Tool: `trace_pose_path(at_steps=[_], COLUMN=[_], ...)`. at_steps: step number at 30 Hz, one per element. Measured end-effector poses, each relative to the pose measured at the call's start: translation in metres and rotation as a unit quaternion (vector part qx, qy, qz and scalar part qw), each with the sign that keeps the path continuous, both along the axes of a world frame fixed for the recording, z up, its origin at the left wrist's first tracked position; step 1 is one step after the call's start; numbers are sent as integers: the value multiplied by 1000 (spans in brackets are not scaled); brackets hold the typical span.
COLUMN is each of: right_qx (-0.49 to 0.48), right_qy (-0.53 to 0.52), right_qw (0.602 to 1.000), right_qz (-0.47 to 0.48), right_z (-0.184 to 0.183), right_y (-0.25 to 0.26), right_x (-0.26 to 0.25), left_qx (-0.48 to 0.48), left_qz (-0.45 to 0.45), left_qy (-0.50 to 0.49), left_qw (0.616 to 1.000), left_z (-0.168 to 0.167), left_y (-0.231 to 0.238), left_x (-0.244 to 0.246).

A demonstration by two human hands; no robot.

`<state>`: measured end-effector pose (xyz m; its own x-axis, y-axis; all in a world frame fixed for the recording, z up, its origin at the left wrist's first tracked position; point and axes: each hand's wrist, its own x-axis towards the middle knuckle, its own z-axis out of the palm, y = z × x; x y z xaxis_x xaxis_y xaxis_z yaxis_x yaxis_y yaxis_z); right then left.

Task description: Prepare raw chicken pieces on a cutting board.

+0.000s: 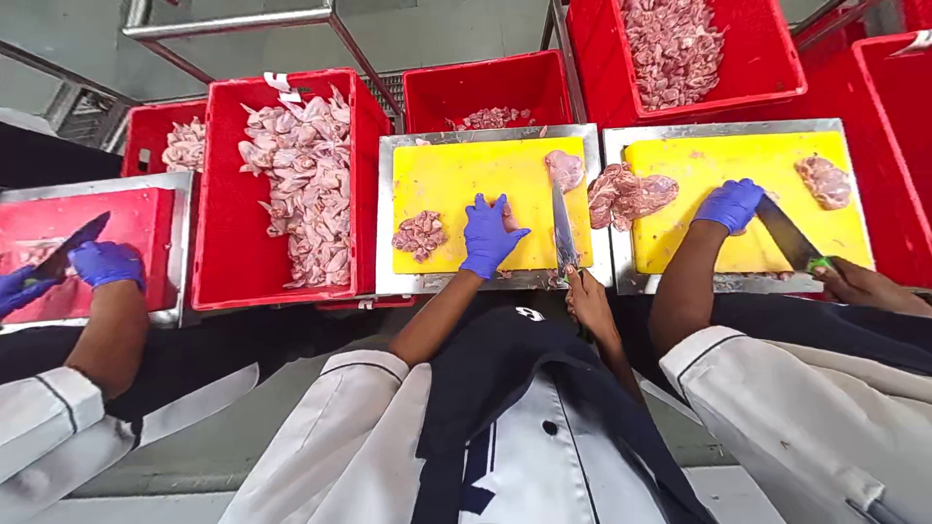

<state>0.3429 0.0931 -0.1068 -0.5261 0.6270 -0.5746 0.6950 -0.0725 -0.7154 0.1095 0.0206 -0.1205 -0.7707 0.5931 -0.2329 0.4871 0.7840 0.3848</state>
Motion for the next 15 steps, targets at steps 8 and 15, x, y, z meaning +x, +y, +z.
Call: trace_pose_path(at_steps=[8, 15], right_qx=[16, 35], right_qy=[-5, -11], right_qw=[1000, 999], right_qz=[21, 19], right_z=[1, -8], right_y=[9, 6], right_x=[10, 32], left_qx=[19, 133], left_qz=[-78, -140], left_qy=[87, 69], left_qw=[993, 979], left_z=[-30, -35], left_y=[-5, -28], left_x=[8, -7])
